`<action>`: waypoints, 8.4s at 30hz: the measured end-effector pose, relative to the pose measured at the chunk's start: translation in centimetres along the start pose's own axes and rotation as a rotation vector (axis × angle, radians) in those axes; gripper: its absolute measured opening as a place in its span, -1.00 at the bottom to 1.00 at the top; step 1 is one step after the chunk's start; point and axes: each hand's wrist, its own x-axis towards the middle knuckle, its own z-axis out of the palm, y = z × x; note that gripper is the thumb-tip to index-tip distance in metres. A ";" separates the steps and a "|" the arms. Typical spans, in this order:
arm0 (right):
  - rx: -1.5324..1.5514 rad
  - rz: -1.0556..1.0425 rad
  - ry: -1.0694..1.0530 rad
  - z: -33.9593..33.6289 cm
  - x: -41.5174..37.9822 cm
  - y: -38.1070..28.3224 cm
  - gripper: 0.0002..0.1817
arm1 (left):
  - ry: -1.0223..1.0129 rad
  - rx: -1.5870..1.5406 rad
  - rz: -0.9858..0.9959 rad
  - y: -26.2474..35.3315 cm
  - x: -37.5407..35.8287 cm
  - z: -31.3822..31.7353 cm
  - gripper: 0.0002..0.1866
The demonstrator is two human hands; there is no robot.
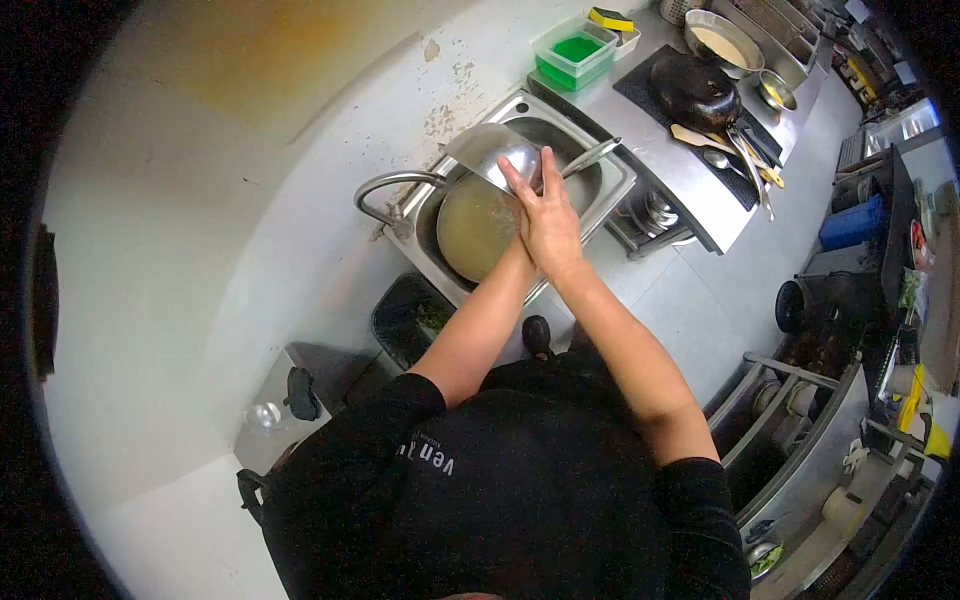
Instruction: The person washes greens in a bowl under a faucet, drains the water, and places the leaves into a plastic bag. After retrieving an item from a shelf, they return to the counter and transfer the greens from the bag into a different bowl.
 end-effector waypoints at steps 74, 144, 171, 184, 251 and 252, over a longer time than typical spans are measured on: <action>-0.775 2.171 1.563 -42.5 -94.1 14.7 -0.83 | -2.164 0.443 -0.502 8.9 -94.1 49.0 -0.41; -0.776 1.555 0.739 -33.7 -91.6 10.9 -0.79 | -2.617 -1.120 2.067 11.9 -100.1 0.3 -0.72; 0.889 0.871 0.787 -58.0 -54.2 41.9 -0.97 | -2.264 -0.251 -0.933 17.8 -71.8 36.5 -0.81; 0.845 0.844 0.358 -63.0 -22.9 62.0 -0.81 | -1.878 -0.145 -0.661 15.2 -51.6 64.0 -0.62; -0.024 0.785 0.141 -155.1 99.2 214.2 -0.65 | -1.174 -0.202 0.201 12.4 -21.5 279.7 -0.71; -0.015 0.839 0.136 -156.9 100.3 215.3 -0.66 | -1.272 -0.235 0.210 14.0 -22.0 283.5 -0.70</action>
